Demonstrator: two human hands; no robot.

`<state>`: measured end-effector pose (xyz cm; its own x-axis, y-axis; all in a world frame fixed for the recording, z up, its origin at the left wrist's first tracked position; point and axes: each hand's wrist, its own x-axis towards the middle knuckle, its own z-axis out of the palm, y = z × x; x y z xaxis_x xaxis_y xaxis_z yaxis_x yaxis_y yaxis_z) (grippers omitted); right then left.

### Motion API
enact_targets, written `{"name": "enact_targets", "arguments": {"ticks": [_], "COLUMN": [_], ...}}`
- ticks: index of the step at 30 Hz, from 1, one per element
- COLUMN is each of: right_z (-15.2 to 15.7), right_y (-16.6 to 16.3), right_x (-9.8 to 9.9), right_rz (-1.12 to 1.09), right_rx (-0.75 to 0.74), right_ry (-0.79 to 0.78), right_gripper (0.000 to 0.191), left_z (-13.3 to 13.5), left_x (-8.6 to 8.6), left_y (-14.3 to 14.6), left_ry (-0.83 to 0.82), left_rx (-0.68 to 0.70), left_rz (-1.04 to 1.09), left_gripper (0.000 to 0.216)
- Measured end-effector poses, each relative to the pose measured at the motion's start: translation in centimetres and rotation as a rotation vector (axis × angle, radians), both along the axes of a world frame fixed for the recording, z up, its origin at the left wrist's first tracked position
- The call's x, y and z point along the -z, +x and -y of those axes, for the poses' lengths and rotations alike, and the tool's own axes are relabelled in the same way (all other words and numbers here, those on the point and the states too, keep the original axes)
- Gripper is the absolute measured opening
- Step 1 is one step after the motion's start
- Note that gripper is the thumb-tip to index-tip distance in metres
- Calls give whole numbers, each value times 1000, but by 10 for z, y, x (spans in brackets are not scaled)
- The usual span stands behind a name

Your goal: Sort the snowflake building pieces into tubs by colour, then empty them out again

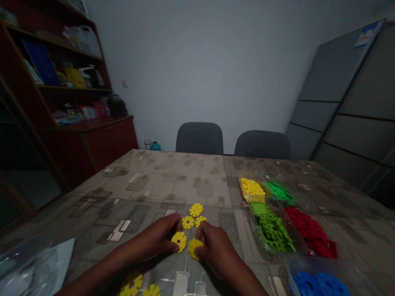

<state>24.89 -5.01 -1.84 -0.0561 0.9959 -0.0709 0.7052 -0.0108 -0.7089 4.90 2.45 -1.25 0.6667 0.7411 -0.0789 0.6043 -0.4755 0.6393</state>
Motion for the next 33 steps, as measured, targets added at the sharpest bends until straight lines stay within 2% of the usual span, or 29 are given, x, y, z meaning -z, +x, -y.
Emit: {"name": "enact_targets", "arguments": {"ticks": [5, 8, 11, 15, 19, 21, 26, 29, 32, 33], "right_z": [-36, -44, -47, -49, -41, -35, -26, -22, -19, -19], "right_y": [14, 14, 14, 14, 4, -3, -11, -14, -17, -16], "right_x": [5, 8, 8, 11, 16, 17, 8, -2, -13, -18], "right_rz": [81, 108, 88, -36, -257, -346, -396, -334, -212, -166], "right_rx": [130, 150, 151, 126, 18, -36, -94, -99, -67, -49], "right_ry": [38, 29, 43, 64, 30, 32, 120, 161, 194, 202], "right_gripper": [28, 22, 25, 28, 11, 11, 14, 20, 6, 10], "left_z": [0, -2, -4, -4, -5, -5, -6, -5, -3, -2], "left_x": [0, 1, 2, 3, 10, 15, 21, 17, 9, 6], "left_y": [0, -2, -2, 2, 7, 9, 10, 12, 14, 14], "left_ry": [-44, -59, -65, -79, -86, -81, -80, -65, -73, -81], "left_rx": [9, 16, 18, 12, -34, -75, -155, -188, -206, -204], "left_rz": [61, 96, 139, 191, 256, 293, 364, 407, 447, 458], "left_gripper": [24, 24, 18, 12, 11, 12, 11, 11, 14, 15]}}
